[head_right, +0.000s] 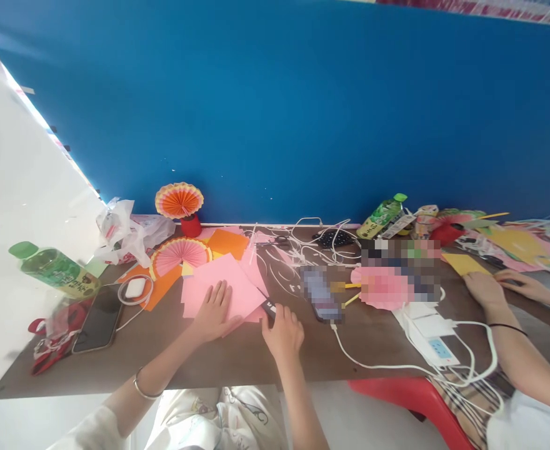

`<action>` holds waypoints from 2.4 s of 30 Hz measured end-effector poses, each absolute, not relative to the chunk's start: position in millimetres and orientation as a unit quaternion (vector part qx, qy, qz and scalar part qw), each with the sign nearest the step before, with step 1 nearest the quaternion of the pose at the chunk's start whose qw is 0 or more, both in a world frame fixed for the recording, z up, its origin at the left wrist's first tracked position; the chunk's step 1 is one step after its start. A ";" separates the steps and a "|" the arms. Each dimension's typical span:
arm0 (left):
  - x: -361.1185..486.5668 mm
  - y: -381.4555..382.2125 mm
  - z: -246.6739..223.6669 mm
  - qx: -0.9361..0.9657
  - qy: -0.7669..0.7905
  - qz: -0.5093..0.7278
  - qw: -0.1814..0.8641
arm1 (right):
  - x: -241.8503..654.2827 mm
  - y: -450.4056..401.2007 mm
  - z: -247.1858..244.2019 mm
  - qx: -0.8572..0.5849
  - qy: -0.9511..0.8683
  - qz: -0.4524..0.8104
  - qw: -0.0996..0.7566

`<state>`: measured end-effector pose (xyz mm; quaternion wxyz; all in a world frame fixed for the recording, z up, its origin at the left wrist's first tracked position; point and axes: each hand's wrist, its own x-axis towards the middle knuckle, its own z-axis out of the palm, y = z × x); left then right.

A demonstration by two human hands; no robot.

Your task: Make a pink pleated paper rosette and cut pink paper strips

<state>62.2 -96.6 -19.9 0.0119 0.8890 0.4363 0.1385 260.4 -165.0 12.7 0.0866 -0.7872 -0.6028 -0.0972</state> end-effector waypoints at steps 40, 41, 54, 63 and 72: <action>64.0 -98.0 -17.9 0.887 0.443 0.129 0.013 | 283.7 -160.6 23.4 -0.863 -0.489 -0.082 0.096; 63.9 -97.8 -17.7 0.889 0.440 0.127 0.013 | 290.0 -162.0 25.5 -0.881 -0.451 -0.099 0.108; 61.3 -94.3 -15.1 0.889 0.437 0.127 0.056 | 303.2 -184.9 22.6 -0.816 -0.540 0.056 0.197; 60.0 -86.2 -2.6 0.830 0.486 0.188 0.198 | 316.2 -182.2 41.5 -0.758 -0.614 0.148 0.162; 58.6 -88.8 0.6 0.834 0.480 0.193 0.193 | 274.6 -131.7 40.6 -0.740 -0.661 0.102 0.071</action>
